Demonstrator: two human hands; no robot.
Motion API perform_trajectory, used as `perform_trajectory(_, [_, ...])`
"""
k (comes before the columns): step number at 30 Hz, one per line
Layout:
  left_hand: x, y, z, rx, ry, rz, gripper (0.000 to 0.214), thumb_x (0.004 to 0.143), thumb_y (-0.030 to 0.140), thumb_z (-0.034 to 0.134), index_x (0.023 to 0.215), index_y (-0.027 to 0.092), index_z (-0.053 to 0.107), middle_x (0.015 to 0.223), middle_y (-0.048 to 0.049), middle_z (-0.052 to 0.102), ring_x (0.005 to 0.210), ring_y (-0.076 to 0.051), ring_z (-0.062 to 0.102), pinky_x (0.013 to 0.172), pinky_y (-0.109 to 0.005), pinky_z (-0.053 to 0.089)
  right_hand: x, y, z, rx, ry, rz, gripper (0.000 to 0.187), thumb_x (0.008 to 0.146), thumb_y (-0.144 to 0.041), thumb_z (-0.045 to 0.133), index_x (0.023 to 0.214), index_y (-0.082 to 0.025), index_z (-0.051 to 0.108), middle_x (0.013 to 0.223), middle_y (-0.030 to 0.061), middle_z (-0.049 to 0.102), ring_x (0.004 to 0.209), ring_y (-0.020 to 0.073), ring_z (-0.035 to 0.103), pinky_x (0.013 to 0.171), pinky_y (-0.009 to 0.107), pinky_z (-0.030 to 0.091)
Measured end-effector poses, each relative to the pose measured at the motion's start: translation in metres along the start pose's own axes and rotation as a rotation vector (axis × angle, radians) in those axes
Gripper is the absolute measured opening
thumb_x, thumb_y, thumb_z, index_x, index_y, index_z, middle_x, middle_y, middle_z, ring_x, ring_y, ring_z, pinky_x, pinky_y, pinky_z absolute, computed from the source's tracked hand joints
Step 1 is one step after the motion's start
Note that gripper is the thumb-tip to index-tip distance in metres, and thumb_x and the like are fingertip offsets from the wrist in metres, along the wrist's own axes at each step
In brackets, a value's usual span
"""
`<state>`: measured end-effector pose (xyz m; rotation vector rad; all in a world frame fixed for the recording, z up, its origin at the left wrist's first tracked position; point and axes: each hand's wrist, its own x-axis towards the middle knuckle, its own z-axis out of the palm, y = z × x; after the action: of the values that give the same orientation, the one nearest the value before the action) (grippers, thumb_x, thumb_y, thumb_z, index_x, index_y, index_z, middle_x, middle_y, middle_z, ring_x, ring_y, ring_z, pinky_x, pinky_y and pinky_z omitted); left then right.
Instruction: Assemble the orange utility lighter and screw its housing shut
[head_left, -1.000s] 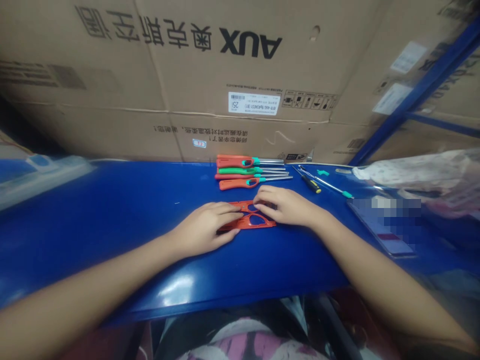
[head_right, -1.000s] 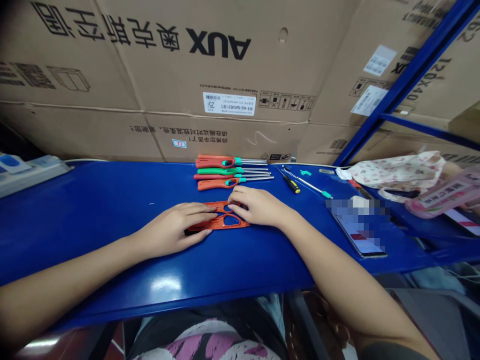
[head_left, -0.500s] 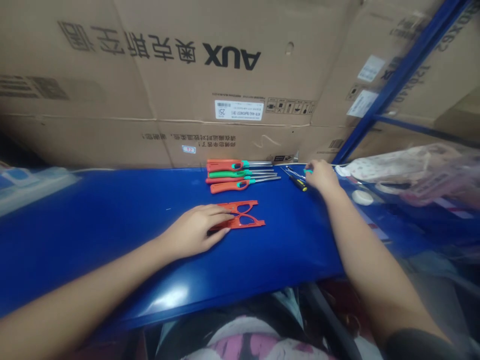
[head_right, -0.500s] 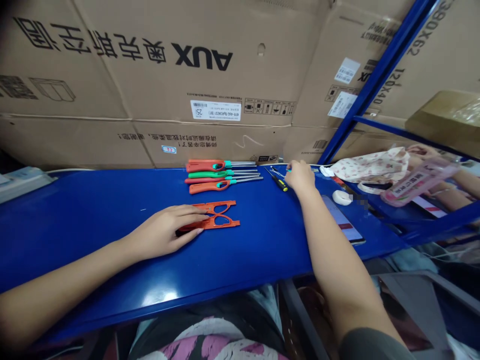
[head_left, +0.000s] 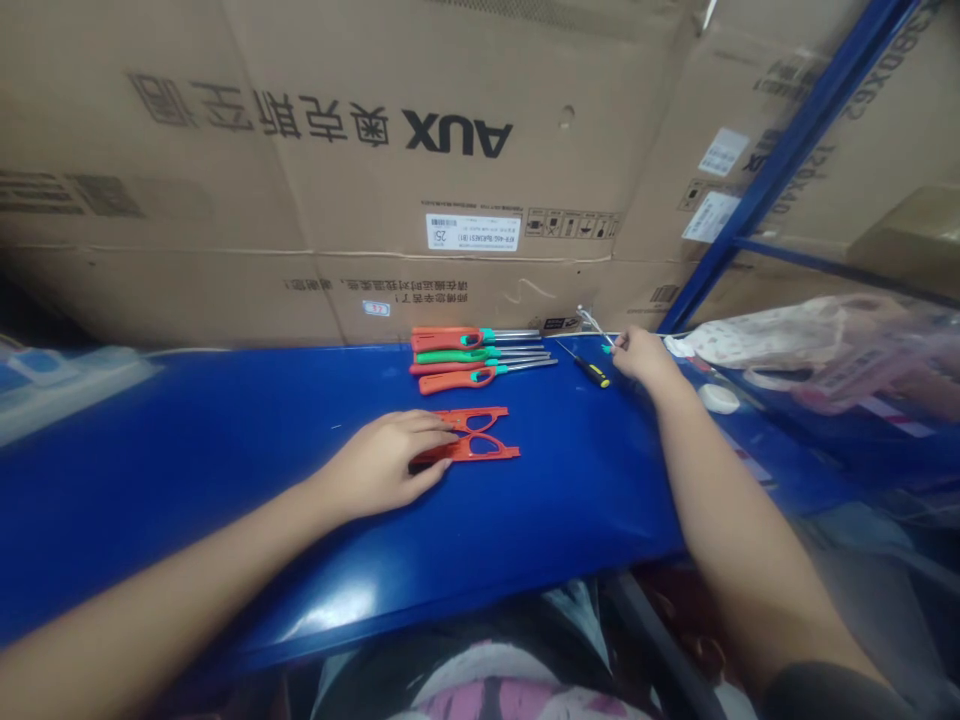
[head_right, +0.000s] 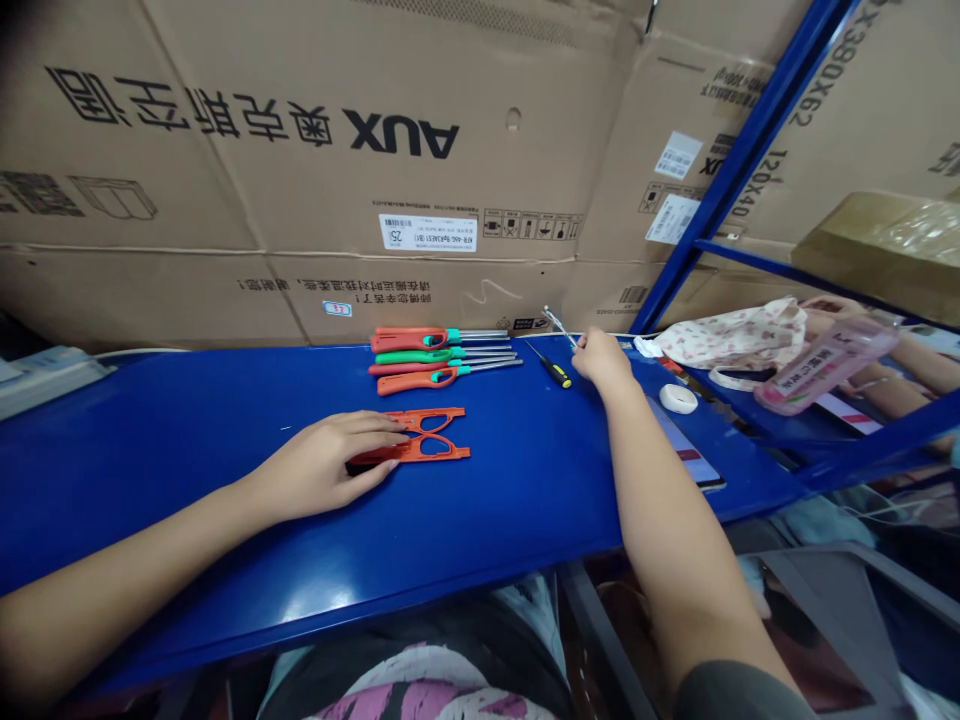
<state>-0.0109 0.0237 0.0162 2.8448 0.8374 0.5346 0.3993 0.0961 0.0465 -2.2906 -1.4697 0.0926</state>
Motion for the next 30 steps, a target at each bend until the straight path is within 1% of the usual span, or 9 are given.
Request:
perform_trajectory(3, [0.000, 0.000, -0.002, -0.001, -0.004, -0.004, 0.030, 0.094, 0.030, 0.056, 0.116, 0.022, 0.074, 0.126, -0.0061, 0.072, 0.117, -0.026, 0.067, 0.103, -0.043, 0.053, -0.012, -0.018, -0.007, 0.167, 0.010, -0.122, 0.007, 0.086, -0.014, 0.058, 0.087, -0.020, 0.055, 0.087, 0.0082, 0.068, 0.085, 0.0206, 0.066, 0.081, 0.033, 0.051])
perform_trajectory(6, [-0.001, 0.002, -0.002, -0.059, 0.056, -0.036, 0.029, 0.091, 0.031, 0.060, 0.115, 0.023, 0.074, 0.127, -0.0072, 0.071, 0.119, -0.027, 0.066, 0.104, -0.044, 0.053, -0.033, -0.042, -0.006, 0.342, -0.101, -0.286, 0.003, 0.091, -0.019, 0.054, 0.091, -0.021, 0.052, 0.082, 0.0036, 0.067, 0.075, 0.0162, 0.066, 0.074, 0.030, 0.054])
perform_trajectory(8, [0.000, 0.004, 0.000, -0.161, 0.162, -0.108, 0.030, 0.090, 0.033, 0.063, 0.117, 0.023, 0.072, 0.126, -0.0079, 0.071, 0.118, -0.027, 0.066, 0.103, -0.043, 0.054, -0.051, -0.055, -0.001, 0.425, -0.189, -0.411, 0.003, 0.093, -0.025, 0.054, 0.094, -0.022, 0.052, 0.080, 0.0011, 0.065, 0.069, 0.0149, 0.064, 0.069, 0.029, 0.054])
perform_trajectory(11, [0.002, 0.009, 0.004, -0.404, 0.388, -0.301, 0.038, 0.090, 0.037, 0.066, 0.125, 0.022, 0.063, 0.126, -0.0099, 0.069, 0.109, -0.025, 0.070, 0.096, -0.042, 0.059, -0.080, -0.067, 0.008, 0.524, -0.281, -0.782, 0.007, 0.094, -0.029, 0.054, 0.096, -0.022, 0.054, 0.087, 0.0022, 0.064, 0.074, 0.0147, 0.061, 0.070, 0.028, 0.051])
perform_trajectory(13, [0.004, 0.012, 0.008, -0.593, 0.514, -0.429, 0.046, 0.089, 0.040, 0.068, 0.128, 0.021, 0.055, 0.131, -0.0123, 0.064, 0.101, -0.023, 0.072, 0.087, -0.040, 0.062, -0.096, -0.070, 0.014, 0.530, -0.296, -0.938, 0.010, 0.095, -0.031, 0.054, 0.096, -0.021, 0.055, 0.086, 0.0018, 0.061, 0.072, 0.0133, 0.056, 0.065, 0.026, 0.047])
perform_trajectory(16, [0.007, 0.015, 0.011, -0.823, 0.561, -0.520, 0.050, 0.088, 0.047, 0.069, 0.127, 0.019, 0.053, 0.128, -0.0135, 0.065, 0.093, -0.021, 0.074, 0.083, -0.039, 0.064, -0.113, -0.072, 0.023, 0.521, -0.312, -0.995, 0.016, 0.097, -0.036, 0.056, 0.095, -0.020, 0.057, 0.077, -0.0005, 0.059, 0.062, 0.0110, 0.049, 0.057, 0.024, 0.041])
perform_trajectory(21, [0.004, 0.016, 0.011, -0.929, 0.371, -0.547, 0.043, 0.090, 0.051, 0.067, 0.110, 0.013, 0.070, 0.084, -0.0071, 0.077, 0.078, -0.021, 0.076, 0.080, -0.037, 0.066, -0.120, -0.074, 0.027, 0.436, -0.329, -1.095, 0.017, 0.098, -0.036, 0.056, 0.096, -0.021, 0.062, 0.089, 0.0037, 0.067, 0.075, 0.0142, 0.058, 0.069, 0.027, 0.045])
perform_trajectory(26, [0.002, 0.014, 0.015, -0.869, 0.352, -0.487, 0.035, 0.087, 0.043, 0.073, 0.110, 0.016, 0.074, 0.104, -0.0090, 0.079, 0.089, -0.022, 0.076, 0.085, -0.037, 0.065, -0.115, -0.070, 0.021, 0.425, -0.410, -1.073, 0.017, 0.099, -0.037, 0.056, 0.096, -0.021, 0.062, 0.087, 0.0030, 0.067, 0.074, 0.0140, 0.059, 0.068, 0.026, 0.046])
perform_trajectory(30, [0.000, 0.011, 0.021, -0.736, 0.364, -0.435, 0.028, 0.088, 0.037, 0.072, 0.106, 0.017, 0.077, 0.104, -0.0087, 0.078, 0.088, -0.022, 0.076, 0.084, -0.036, 0.065, -0.113, -0.068, 0.014, 0.426, -0.527, -1.039, 0.015, 0.097, -0.034, 0.057, 0.099, -0.020, 0.062, 0.079, -0.0003, 0.064, 0.066, 0.0110, 0.055, 0.061, 0.023, 0.043])
